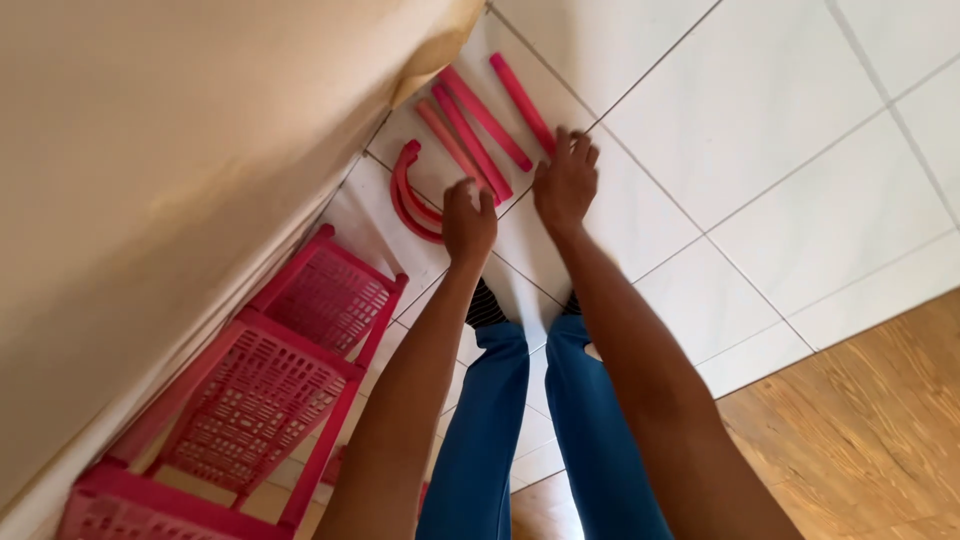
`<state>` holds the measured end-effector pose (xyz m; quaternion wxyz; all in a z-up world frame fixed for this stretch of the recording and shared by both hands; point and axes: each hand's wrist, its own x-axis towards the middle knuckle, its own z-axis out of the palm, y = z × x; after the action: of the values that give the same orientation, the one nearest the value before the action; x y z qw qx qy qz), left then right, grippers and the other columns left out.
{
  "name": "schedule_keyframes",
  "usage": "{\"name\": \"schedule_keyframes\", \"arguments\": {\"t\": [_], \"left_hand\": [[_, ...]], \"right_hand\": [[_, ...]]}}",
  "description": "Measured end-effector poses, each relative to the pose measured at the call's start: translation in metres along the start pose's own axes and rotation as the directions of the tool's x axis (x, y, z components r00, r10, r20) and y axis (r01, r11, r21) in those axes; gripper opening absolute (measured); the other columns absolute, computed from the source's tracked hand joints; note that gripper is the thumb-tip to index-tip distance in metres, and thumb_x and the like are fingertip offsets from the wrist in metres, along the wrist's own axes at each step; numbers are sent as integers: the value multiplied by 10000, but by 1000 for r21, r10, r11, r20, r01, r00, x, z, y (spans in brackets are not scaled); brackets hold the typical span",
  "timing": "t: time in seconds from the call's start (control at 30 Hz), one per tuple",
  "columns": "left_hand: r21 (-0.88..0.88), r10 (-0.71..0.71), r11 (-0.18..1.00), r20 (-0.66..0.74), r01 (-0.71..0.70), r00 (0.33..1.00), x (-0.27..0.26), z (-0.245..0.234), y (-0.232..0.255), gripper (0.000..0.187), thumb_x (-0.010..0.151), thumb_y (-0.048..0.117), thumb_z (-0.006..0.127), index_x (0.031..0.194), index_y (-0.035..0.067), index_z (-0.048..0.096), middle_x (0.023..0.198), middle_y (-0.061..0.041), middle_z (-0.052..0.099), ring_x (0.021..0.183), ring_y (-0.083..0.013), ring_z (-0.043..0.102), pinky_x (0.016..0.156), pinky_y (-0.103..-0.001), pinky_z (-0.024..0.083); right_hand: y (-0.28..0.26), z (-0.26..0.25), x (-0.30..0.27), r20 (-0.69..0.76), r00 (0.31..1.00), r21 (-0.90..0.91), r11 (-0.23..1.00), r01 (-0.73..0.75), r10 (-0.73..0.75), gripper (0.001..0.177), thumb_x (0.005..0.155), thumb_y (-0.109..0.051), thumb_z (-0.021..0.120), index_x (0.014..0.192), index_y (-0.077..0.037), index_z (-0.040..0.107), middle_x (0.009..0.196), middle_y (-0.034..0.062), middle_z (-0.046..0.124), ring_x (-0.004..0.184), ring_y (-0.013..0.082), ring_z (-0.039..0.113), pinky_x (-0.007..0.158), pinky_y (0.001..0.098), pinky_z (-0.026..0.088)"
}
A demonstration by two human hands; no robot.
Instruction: Assemble a small pink plastic tiered shelf unit by attaching legs to baskets.
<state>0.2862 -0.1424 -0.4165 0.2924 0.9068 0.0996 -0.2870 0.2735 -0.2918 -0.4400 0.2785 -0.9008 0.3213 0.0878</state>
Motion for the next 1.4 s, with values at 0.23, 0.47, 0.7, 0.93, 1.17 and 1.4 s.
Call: {"name": "schedule_keyframes", "arguments": {"t": [0.23, 0.47, 0.7, 0.93, 1.17, 1.4], "left_hand": [[-4, -168, 986, -69, 168, 983, 28, 18, -20, 390, 992, 329, 595, 1287, 75, 588, 1289, -97, 595, 1101, -267, 655, 878, -439, 546], [44, -204, 977, -53, 207, 977, 30, 26, -21, 366, 980, 320, 618, 1261, 86, 600, 1238, -88, 612, 1107, -273, 650, 874, -445, 545], [400, 178, 911, -154, -103, 972, 41, 4, 5, 401, 868, 97, 643, 1264, 78, 582, 1326, -139, 566, 1213, -329, 573, 852, -469, 547], [782, 571, 406, 187, -473, 799, 84, -6, -34, 302, 851, 108, 675, 1151, 123, 647, 1314, -108, 563, 1187, -283, 544, 814, -448, 524], [814, 661, 207, 292, -543, 691, 81, -6, -64, 146, 890, 177, 665, 1025, 131, 694, 1068, -74, 599, 1047, -274, 577, 956, -471, 472], [549, 690, 544, 138, -634, 711, 33, -33, 5, 187, 943, 205, 642, 1069, 68, 621, 1003, -120, 618, 907, -297, 631, 855, -458, 486]], "right_hand": [[19, 17, 17, 51, 998, -31, 999, -42, 44, 360, 892, -125, 756, 1205, -95, 581, 1154, 85, 604, 1061, 320, 598, 849, 481, 512], [49, 5, 10, 236, 966, 38, 992, -119, 107, 295, 875, -148, 773, 1067, -66, 565, 1104, 115, 639, 977, 342, 644, 810, 483, 517], [56, -24, 6, 358, 918, 151, 960, -234, 168, 396, 820, -88, 751, 1144, -17, 536, 940, 152, 709, 835, 326, 695, 764, 456, 533], [61, -24, 4, 378, 904, 230, 925, -302, 202, 409, 834, -74, 728, 1172, -14, 505, 896, 124, 720, 664, 240, 722, 680, 397, 558], [92, -4, -1, 358, 918, 244, 932, -268, 170, 417, 831, -97, 743, 1171, -9, 517, 930, 143, 736, 727, 257, 726, 699, 406, 564], [104, -54, -34, 532, 771, 236, 814, -531, 349, 353, 871, -154, 682, 1163, 10, 573, 933, 179, 752, 794, 229, 779, 719, 351, 624]]}}
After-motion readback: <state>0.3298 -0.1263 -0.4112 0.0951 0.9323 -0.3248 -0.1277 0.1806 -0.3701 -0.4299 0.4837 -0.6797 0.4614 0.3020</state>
